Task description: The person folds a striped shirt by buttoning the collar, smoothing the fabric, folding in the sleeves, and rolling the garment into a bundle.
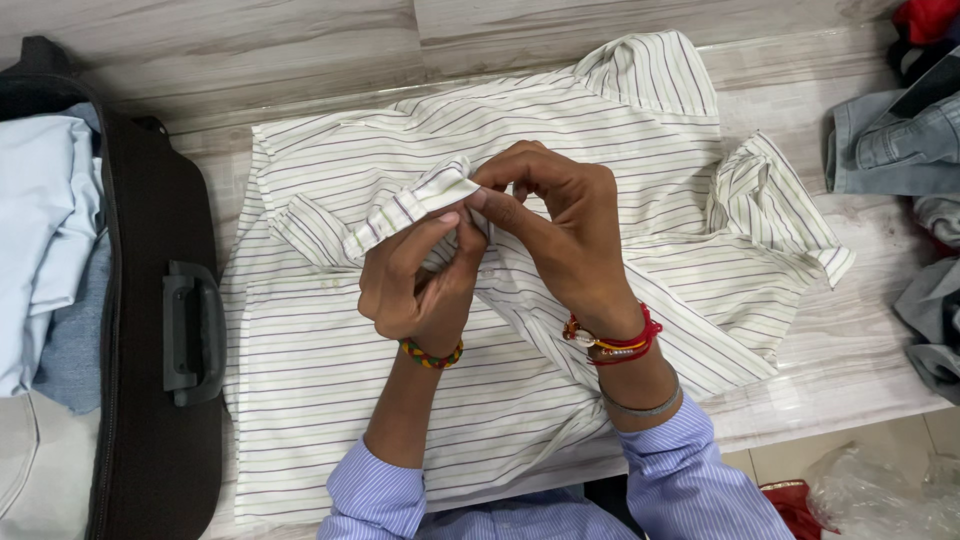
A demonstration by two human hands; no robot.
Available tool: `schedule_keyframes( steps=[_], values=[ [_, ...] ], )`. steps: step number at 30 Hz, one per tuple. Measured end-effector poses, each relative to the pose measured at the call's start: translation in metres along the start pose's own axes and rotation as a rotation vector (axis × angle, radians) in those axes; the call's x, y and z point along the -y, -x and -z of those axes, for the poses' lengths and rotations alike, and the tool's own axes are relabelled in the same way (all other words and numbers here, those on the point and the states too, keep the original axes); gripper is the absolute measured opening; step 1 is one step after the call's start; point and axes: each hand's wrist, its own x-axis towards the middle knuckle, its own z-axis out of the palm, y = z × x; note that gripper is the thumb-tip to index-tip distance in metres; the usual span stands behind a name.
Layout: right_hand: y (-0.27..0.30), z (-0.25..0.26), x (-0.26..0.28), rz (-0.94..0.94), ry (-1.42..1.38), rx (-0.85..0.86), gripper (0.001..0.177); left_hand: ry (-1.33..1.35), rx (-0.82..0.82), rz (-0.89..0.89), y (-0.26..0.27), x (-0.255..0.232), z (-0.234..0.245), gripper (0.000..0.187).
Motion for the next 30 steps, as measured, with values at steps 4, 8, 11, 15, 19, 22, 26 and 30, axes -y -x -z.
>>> schedule_keyframes(
  steps=[4,8,11,15,19,22,26,30],
  values=[
    [0.002,-0.004,-0.001,-0.04,-0.173,0.02,0.008,0.095,0.019,0.085,0.002,-0.006,0.0,0.028],
    [0.002,-0.004,-0.004,-0.229,-0.453,0.077,0.009,0.201,0.017,0.195,0.005,-0.006,-0.002,0.021],
    [-0.001,-0.007,-0.008,-0.254,-0.508,0.092,0.01,0.24,-0.005,0.225,0.007,-0.004,-0.004,0.017],
    [-0.001,-0.014,-0.006,-0.098,-0.167,0.06,0.011,0.175,-0.019,0.162,0.008,0.007,-0.005,0.014],
    [-0.002,-0.009,-0.004,-0.023,0.035,0.056,0.012,0.136,0.033,0.114,0.015,0.01,-0.004,0.014],
    [-0.003,-0.003,-0.005,-0.053,-0.093,0.107,0.015,0.212,0.023,0.21,0.02,0.009,-0.007,0.017],
    [-0.002,0.003,-0.009,-0.135,-0.223,0.153,0.016,0.062,0.035,0.101,0.02,0.011,-0.006,0.029],
    [-0.004,0.009,-0.013,-0.155,-0.419,0.251,0.015,0.055,0.065,-0.035,0.012,0.009,-0.006,0.034]
  ],
)
